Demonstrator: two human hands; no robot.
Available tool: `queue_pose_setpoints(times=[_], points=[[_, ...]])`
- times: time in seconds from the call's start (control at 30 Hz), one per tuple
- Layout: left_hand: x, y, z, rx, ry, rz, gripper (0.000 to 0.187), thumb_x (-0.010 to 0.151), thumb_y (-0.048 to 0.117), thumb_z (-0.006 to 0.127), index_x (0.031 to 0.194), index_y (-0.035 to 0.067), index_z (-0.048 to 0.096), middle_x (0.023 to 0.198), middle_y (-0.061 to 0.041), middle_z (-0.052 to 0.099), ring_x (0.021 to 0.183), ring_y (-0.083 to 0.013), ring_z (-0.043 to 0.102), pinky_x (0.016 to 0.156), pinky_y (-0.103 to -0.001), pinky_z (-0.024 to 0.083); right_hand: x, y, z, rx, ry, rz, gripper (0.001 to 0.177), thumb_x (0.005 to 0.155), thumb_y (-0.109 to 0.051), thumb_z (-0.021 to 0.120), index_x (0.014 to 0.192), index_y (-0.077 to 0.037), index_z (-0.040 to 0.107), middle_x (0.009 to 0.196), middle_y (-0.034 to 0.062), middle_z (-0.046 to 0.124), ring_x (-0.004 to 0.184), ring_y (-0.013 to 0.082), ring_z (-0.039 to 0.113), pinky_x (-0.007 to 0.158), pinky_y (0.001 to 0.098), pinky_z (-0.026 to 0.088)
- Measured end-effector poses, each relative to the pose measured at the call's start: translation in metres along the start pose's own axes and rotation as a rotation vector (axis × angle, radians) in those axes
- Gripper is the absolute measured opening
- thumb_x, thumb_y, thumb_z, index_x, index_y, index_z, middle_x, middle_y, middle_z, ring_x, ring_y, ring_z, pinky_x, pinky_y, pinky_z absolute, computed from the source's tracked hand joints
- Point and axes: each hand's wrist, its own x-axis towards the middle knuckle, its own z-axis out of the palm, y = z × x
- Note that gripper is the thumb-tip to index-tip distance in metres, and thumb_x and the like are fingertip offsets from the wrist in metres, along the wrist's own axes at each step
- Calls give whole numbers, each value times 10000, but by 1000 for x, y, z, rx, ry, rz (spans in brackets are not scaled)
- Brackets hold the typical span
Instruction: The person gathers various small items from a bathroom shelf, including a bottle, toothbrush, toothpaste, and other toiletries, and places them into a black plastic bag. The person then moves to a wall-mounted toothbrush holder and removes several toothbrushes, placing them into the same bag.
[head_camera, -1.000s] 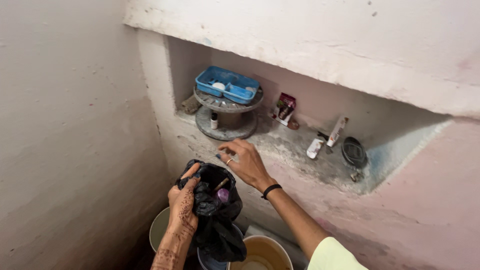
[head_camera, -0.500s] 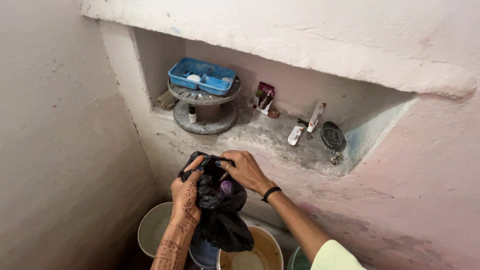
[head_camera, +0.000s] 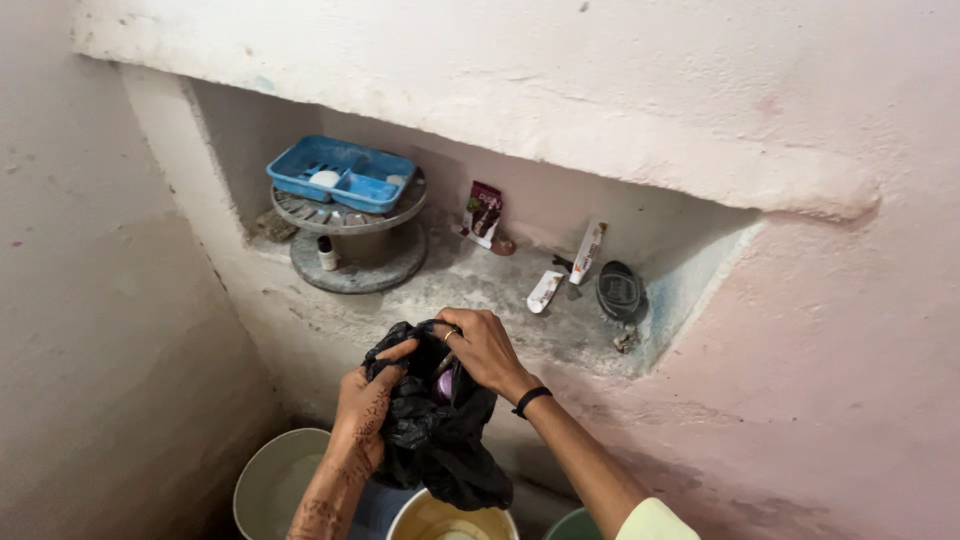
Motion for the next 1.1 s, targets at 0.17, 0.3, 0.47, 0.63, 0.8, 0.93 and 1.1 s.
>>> queue_pose_setpoints(times=[0.17, 0.3, 0.47, 0.63, 0.8, 0.93, 1.1], points=[[16, -21, 24, -109, 53, 2, 383, 918, -19, 531, 1231, 13, 749, 1072, -84, 751, 836, -154, 693, 699, -288, 555, 0, 24, -19, 67, -24, 59, 207, 916, -199, 676, 890, 1, 727, 686, 95, 669, 598, 150, 578, 594, 367, 476], [30, -37, 35, -145, 69, 17, 405, 935, -7, 533, 1264, 36, 765, 995, -86, 714, 779, -160, 644, 672, -293, 538, -2, 44, -34, 132, -103, 77, 181, 890, -179, 695, 913, -12, 761, 770, 69, 733, 687, 143, 670, 677, 334, 549], [32, -44, 50, -181, 121, -16, 387, 939, -13, 528, 1264, 26, 735, 1030, -98, 736, 821, -177, 685, 718, -298, 568, 3, 82, -40, 177, -32, 66, 185, 923, -180, 679, 938, -24, 777, 881, 74, 778, 789, 156, 733, 761, 323, 584], [26, -37, 66, -199, 174, -47, 401, 953, 0, 491, 1289, 26, 708, 1101, -128, 736, 889, -214, 714, 780, -334, 605, 19, 125, -42, 52, 253, 193, 174, 922, -162, 676, 1019, -44, 760, 969, 76, 761, 786, 186, 726, 737, 351, 578], [28, -41, 78, -274, 169, -25, 410, 970, 10, 481, 1320, 38, 693, 1140, -135, 724, 968, -215, 707, 837, -323, 586, 38, 164, -42, 7, 425, 292, 217, 868, -121, 717, 1079, -72, 731, 1147, 100, 651, 916, 230, 702, 825, 385, 573], [36, -48, 83, -270, 184, -58, 399, 986, 37, 501, 1336, 58, 690, 1141, -129, 714, 965, -232, 682, 825, -349, 568, 57, 203, -42, -199, 505, 289, 420, 818, -130, 784, 1216, -62, 668, 1282, 151, 588, 1197, 335, 555, 1078, 460, 419], [49, -54, 89, -270, 178, -53, 409, 981, 32, 489, 1337, 53, 690, 1145, -126, 715, 972, -228, 700, 832, -344, 580, 79, 228, -39, -201, 582, 441, 681, 783, -137, 802, 1404, -44, 537, 1576, 297, 246, 1449, 486, 248, 1149, 514, 326]])
